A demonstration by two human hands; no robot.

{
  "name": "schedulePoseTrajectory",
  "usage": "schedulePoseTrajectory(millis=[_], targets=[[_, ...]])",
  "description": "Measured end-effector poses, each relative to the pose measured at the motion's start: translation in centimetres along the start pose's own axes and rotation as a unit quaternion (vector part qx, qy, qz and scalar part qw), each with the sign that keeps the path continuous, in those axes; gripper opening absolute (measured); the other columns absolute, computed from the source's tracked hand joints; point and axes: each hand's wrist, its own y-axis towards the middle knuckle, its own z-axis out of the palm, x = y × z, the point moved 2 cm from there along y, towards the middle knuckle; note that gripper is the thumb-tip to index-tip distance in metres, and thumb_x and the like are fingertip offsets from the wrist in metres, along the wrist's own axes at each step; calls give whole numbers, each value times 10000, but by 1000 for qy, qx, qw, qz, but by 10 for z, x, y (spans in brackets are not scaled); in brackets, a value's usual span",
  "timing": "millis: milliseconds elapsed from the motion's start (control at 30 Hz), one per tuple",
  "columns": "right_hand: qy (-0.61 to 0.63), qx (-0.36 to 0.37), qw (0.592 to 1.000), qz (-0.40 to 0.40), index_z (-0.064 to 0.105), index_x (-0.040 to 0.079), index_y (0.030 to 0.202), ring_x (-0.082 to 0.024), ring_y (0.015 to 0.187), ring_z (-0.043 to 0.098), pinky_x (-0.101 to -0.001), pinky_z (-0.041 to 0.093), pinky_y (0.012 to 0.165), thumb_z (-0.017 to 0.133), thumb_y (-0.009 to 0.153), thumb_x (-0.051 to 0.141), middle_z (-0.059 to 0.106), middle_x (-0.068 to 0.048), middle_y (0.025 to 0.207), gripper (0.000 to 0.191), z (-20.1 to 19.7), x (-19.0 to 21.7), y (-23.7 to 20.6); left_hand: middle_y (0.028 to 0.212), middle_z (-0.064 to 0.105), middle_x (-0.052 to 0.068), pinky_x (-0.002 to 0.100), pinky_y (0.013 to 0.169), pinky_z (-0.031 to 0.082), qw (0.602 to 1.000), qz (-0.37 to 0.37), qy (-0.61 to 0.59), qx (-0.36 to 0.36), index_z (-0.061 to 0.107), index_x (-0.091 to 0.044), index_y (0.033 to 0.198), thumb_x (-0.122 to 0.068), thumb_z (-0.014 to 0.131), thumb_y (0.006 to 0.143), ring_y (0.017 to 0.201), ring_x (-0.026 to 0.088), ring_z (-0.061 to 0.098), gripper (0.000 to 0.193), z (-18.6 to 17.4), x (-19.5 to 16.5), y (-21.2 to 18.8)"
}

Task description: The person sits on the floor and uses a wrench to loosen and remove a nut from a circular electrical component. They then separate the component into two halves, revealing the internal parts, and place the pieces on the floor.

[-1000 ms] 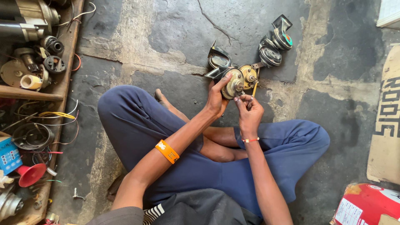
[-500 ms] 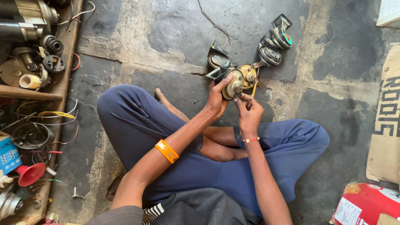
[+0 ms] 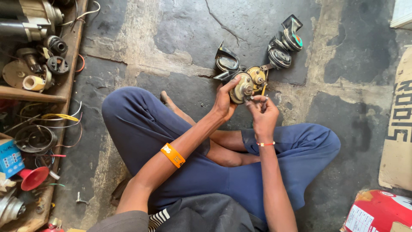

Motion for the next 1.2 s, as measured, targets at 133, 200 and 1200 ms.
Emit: schedulePoseTrajectory(millis=[133,200,1200], targets=[[-114,2,993,8,652,32,1066,5,638,376,-174,312,546,798,897,26,455,93,737,223,-18,9,3,1075,717,97,396,848,618,998,16,-58,15,639,-63,1182,-354,583,1004,942,245,733,345,0,-12,8],[-100,68,991,54,640,61,1144,-1,613,411,-185,332,517,715,934,71,496,91,722,223,-21,11,-2,1084,716,96,388,867,611,997,29,-74,13,639,-54,1189,-355,579,1032,959,236,730,345,-2,-16,11],[274,175,920,220,621,-19,1185,-182,885,725,-291,565,737,547,1053,131,703,-95,986,214,22,18,-19,920,696,77,289,534,486,996,-38,-61,60,659,-70,1140,-348,590,985,675,161,615,326,1,-11,-4]])
